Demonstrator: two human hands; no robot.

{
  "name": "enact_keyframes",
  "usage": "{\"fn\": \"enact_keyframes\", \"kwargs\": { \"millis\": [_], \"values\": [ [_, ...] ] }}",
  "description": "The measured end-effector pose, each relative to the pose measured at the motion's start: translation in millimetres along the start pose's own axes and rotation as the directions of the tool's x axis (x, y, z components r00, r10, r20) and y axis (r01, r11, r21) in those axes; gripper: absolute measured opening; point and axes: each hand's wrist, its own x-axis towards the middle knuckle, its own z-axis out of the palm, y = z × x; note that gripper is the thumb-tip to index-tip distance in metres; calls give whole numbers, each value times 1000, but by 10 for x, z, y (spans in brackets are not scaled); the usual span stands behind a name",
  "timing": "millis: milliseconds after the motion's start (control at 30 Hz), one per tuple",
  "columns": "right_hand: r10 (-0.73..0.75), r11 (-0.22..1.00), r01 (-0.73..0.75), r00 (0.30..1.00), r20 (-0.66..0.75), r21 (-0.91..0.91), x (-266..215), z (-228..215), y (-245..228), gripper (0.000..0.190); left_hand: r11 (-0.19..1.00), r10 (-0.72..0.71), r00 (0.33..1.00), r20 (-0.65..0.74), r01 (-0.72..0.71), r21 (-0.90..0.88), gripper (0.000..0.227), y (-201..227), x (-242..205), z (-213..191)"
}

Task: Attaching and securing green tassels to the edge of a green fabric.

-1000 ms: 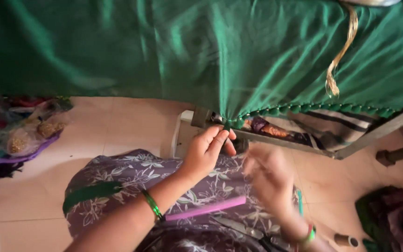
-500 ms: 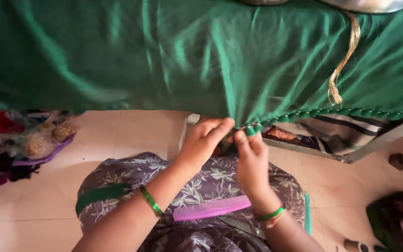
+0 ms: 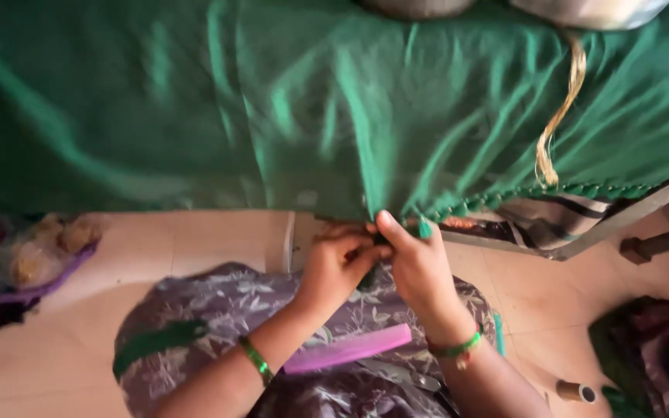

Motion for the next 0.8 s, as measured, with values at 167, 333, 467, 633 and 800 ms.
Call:
{"fn": "enact_keyframes", "kwargs": {
  "millis": [167, 333, 467, 633, 800],
  "values": [
    [-140, 989, 133, 984, -109, -68, -235, -321, 356, 21, 875, -341, 879, 333, 426, -229, 28, 115, 285, -263],
    [-93, 995, 96, 980, -176, 6, -639, 34, 73, 25, 617, -284, 718, 636, 644, -452, 22, -4, 208, -105],
    [-101, 988, 105, 994, 39, -117, -485, 56, -32, 33, 351, -353, 661, 663, 750, -561, 16, 34, 332, -77],
    [26, 962, 1, 995, 94, -275, -385, -281, 7, 28, 412, -432, 673, 600, 739, -533, 29, 47, 194, 39],
    [4, 668, -135, 984, -178, -732, -371, -718, -278, 20, 483, -637, 700, 322, 689, -540, 21, 32, 89, 211]
  ]
}}
